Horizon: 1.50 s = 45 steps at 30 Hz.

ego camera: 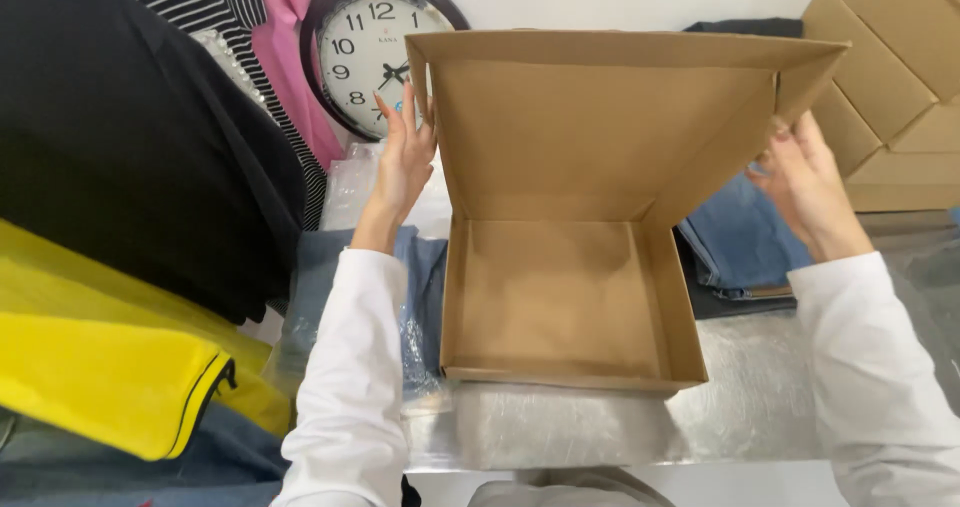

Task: The person places a folded pair of jeans wrapped in plastic into a cardboard box, closes the box, and ties it with a white ribbon. The person then adjusts the ribbon and ties a neat bow on top of the box.

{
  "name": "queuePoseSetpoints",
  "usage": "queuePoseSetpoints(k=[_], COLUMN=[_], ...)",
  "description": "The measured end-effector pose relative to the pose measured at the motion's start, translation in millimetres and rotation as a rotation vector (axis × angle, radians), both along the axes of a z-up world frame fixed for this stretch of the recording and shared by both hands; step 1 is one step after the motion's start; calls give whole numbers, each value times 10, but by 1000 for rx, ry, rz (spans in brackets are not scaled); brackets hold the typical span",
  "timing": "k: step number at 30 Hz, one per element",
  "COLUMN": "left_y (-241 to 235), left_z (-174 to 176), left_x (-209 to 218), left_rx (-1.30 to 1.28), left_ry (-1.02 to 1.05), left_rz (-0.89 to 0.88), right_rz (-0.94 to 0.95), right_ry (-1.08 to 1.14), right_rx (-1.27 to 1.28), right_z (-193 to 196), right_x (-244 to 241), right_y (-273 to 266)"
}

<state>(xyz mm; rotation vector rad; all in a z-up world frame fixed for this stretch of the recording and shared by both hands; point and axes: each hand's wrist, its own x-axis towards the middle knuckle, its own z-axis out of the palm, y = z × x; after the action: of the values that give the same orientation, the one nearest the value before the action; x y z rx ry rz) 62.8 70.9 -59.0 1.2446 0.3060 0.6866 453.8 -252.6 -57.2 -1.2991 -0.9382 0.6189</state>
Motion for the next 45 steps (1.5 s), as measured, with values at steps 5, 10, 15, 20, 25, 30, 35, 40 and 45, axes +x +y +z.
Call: queuePoseSetpoints(k=[5,10,15,20,25,30,35,40,45], left_y=[778,810,1021,1164,1294,1263,1083,1043,364], left_z=[-853,-1099,-1506,-1602,-1646,-1583,-1462,-2267,-3217], left_x=[722,985,1221,1394,1461,1355,757,-587,-2449], left_rx=[208,313,315,304,308,312,305,341,227], left_ry=[-116,25,265,209,198,253,350,144,702], left_rz=[170,291,420,454,435,398,422,736,1404], right_rz=[-33,-200,-355,-368,-369,-344,-437,-537,29], right_ry=[-123,-285,-145,-113,-150,-216,-314,-565,-358], right_rx=[52,-40,-146,-234,-270,-337,-335,-99,284], right_z=[-319,-1578,-2068,-2011,-1888,-1630,-1538,-1234,-1498], right_x=[385,1327,1545,1620,1519,1231,1017,234,-959], right_y=[987,1797,2244,2386,2336,2157,1857,1829,2717])
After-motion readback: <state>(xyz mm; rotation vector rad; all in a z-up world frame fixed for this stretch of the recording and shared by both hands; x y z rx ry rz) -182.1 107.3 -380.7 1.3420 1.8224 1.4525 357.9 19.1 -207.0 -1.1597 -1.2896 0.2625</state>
